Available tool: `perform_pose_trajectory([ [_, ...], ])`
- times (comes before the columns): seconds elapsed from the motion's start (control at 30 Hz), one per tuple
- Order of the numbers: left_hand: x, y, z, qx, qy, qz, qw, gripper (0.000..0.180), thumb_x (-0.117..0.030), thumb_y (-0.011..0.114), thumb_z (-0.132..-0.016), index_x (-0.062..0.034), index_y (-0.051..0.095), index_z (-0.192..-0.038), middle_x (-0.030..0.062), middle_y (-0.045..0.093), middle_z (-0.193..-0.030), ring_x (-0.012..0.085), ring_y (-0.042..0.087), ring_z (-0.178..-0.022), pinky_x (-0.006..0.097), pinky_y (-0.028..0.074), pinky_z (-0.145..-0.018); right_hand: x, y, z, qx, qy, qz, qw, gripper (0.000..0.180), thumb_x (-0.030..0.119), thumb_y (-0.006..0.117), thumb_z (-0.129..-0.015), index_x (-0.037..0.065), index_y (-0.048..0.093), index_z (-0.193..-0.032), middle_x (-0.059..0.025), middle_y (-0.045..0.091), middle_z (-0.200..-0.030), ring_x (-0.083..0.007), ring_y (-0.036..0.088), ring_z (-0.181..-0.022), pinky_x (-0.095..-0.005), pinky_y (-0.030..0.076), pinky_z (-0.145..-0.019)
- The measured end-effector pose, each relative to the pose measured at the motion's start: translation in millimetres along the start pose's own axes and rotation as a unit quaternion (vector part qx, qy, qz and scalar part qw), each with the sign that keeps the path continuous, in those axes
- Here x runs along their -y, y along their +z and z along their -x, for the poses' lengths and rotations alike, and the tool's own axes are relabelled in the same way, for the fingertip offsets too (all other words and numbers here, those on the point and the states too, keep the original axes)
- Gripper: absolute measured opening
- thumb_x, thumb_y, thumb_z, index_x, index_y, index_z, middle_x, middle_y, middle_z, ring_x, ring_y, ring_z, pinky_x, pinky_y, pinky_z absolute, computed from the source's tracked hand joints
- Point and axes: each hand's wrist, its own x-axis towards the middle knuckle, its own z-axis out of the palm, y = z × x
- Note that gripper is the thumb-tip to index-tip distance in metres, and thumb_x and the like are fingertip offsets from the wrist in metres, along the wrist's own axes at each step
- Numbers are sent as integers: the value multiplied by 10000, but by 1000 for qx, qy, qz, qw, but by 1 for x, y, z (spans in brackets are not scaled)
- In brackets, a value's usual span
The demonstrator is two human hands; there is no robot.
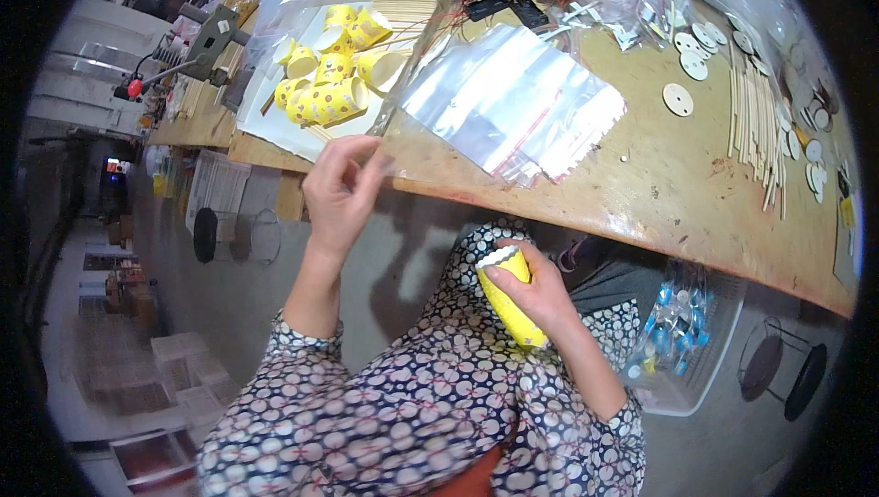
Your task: The person assembles craft kits by placing small wooden discs and sticks into clear plastic bags. They then open a yellow cylindrical container, remove small yellow cylindrical pieces, and place them into additional plastic bags on the workbench.
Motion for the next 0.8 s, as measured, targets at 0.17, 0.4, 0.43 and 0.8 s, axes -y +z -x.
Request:
perform_pose_trajectory([
  [0.17, 52, -30, -42, -94, -101, -179, 974, 231, -217, 674, -880, -36, 627, -1016, 92, 637, -897, 230, 596, -720, 386, 482, -685, 0, -1, 2, -1, 5, -2, 1000, 510, 341, 739, -864, 19, 590, -1230, -101, 654, -1035, -150, 618, -896, -290, 512, -790],
  [0.4, 137, -38, -51, 15, -220, 69, 973, 233, -227, 680, -923, 0, 665, -876, -21, 588, -701, 45, 486, -629, 230, 393, -560, -6, 1, -1, -6, -2, -24, 1000, 497, 340, 736, -869, 20, 595, -1221, -90, 654, -999, -143, 615, -870, -286, 513, -770],
  [0.43, 137, -36, -53, 0, -218, 119, 969, 223, -214, 674, -931, 4, 671, -881, -40, 576, -696, 26, 467, -626, 210, 377, -551, -6, 1, -1, -10, -1, -26, 1000, 492, 339, 735, -870, 19, 596, -1217, -89, 654, -996, -142, 614, -871, -286, 512, -771],
  [0.8, 168, -74, -102, -33, -148, -52, 987, 202, -211, 713, -896, -11, 688, -911, -8, 655, -752, 52, 568, -646, 238, 468, -599, -3, 0, -2, -21, -5, -5, 1000, 497, 364, 725, -873, 13, 594, -1201, -99, 654, -975, -151, 614, -833, -289, 509, -745],
])
